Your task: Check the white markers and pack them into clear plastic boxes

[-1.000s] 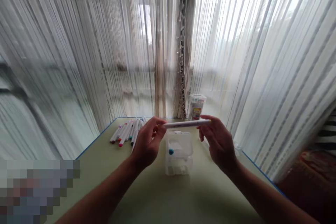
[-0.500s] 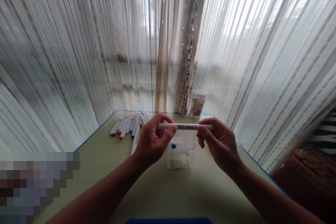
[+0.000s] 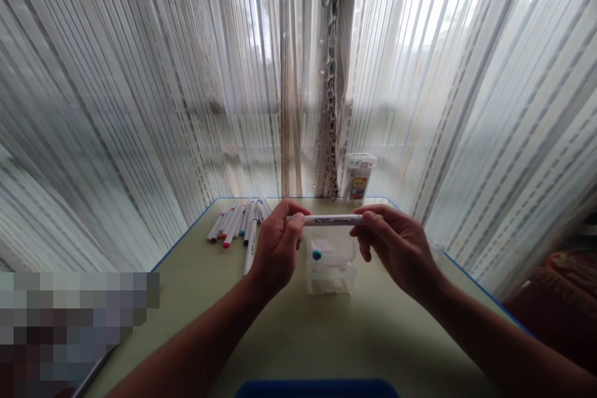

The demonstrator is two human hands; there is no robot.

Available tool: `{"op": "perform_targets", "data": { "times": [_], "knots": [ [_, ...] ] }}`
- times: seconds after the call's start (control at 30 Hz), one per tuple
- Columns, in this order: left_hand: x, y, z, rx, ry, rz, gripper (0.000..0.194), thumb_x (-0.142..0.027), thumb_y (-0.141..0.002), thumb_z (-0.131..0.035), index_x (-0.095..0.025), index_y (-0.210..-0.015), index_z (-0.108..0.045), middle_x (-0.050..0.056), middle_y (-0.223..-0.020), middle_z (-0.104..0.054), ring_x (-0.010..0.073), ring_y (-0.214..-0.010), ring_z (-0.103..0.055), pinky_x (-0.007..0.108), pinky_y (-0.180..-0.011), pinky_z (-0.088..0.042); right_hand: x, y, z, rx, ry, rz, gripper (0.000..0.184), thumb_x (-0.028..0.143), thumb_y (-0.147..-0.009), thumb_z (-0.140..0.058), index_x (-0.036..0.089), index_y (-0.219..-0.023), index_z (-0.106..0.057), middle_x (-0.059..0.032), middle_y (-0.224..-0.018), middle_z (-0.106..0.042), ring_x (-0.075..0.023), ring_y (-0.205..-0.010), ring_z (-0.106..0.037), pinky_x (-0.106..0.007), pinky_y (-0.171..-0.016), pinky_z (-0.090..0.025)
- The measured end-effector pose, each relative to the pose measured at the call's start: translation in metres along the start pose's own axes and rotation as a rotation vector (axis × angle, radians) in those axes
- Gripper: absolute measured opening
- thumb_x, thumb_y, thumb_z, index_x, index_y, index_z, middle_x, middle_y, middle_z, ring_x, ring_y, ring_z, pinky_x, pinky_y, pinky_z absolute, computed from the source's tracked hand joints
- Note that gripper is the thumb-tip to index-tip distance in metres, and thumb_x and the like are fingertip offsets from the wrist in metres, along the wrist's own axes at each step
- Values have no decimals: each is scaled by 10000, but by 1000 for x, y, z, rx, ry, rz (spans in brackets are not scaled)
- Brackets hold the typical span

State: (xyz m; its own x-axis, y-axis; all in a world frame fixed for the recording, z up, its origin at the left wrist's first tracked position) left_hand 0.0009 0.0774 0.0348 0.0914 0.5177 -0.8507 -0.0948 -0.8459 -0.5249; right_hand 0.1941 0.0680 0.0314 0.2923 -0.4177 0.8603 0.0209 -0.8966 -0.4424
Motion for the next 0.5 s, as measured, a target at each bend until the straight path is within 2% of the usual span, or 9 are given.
{"op": "perform_targets", "data": {
  "times": [0.2,0.33,0.5],
  "knots": [
    [-13,3,1,-12,-146,-48,247,-400,-890,-686,-179,-846,-584,-51,-640,-478,74,-509,-393,184,-462,-320,-1,0,0,17,28,21,193,316,-798,-851,183,-909,-767,-31,-670,-739,-109,-449,-572,-233,-409,-464],
    [-12,3,0,-3,-68,-29,267,-411,-874,-717,-179,-875,-586,-60,-623,-465,69,-497,-382,179,-449,-301,-3,-3,0,11,-4,9,205,324,-787,-860,180,-900,-768,-33,-681,-745,-101,-435,-563,-228,-399,-448],
    [-3,1,-3,-1,106,21,262,-427,-900,-675,-189,-954,-582,-99,-548,-363,57,-434,-285,179,-422,-235,-5,-4,1,-11,-57,-29,221,373,-803,-837,180,-888,-772,-49,-706,-754,-107,-454,-576,-226,-393,-450]
  ]
}}
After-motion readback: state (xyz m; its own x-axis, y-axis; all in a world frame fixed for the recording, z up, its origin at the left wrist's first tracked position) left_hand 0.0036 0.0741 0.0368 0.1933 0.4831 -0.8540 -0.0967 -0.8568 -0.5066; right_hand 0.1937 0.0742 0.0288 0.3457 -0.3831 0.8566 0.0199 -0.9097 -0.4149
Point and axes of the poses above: each hand's wrist, its own y-axis away from the middle knuckle, its own z-axis out of the back of the hand, x = y × z, the point moved 9 cm from there along -y, towards the middle knuckle
